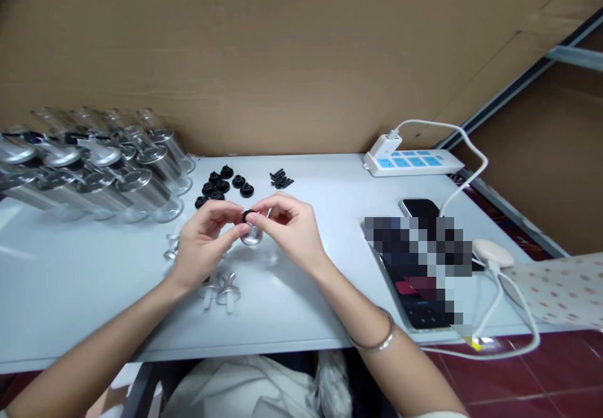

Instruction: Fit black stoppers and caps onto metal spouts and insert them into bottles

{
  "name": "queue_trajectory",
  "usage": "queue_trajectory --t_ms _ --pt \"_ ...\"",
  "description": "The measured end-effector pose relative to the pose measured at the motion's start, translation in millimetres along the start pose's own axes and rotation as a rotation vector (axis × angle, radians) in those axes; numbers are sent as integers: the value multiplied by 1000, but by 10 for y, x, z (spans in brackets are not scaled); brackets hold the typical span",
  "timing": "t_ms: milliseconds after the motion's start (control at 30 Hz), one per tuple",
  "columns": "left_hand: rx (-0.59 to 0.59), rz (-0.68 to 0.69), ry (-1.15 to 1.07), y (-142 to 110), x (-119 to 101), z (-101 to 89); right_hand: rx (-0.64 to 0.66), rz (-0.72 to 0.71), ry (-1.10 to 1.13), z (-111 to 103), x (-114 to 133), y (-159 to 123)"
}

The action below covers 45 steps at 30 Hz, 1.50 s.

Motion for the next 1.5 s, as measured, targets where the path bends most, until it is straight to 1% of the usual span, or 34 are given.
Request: queue_trajectory --t_ms 133,267,433,533,600,700,800,900,967,1133,1200,1367,1500 --pt "-7 6 50 5 -18 -14 8 -44 -34 -10 23 4" --pt "12 3 37 -3 -1 -1 37 -109 -85 4 65 4" --pt "0 -3 45 -5 37 -14 82 -76 -113 28 23 6" --pt "-47 -27 -21 15 28 -43 111 -99 -134 46 31 -8" --pt "-114 -72 -75 31 33 -90 131 -169 -185 66 73 -27" --pt "-204 -170 -141 50 86 -164 172 -361 -329 127 169 -83" --pt "-255 -257 -241 60 171 -208 216 -539 -491 208 213 -152" --pt "-280 -314 -354 61 231 -213 200 -626 -548 238 221 -194" --pt "-284 -335 -385 58 242 -204 171 -622 -511 230 221 -198" --pt "-282 -334 -382 43 245 -196 127 -482 -355 198 183 -156" --pt "-277 -324 -375 38 252 -198 123 -456 -321 194 179 -146" --pt "-284 -317 -336 35 261 -214 104 -445 -307 182 194 -146" --pt "-281 -335 -329 47 261 -207 42 -472 -295 144 223 -165"
Point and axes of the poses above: each hand's wrist, its own y-axis towards the middle knuckle, its own z-axis out of the palm, x = y × z, the point moved 7 cm from there along y, towards the middle knuckle, and after that the axes turned 1 degree about z, right-handed, at the moved point
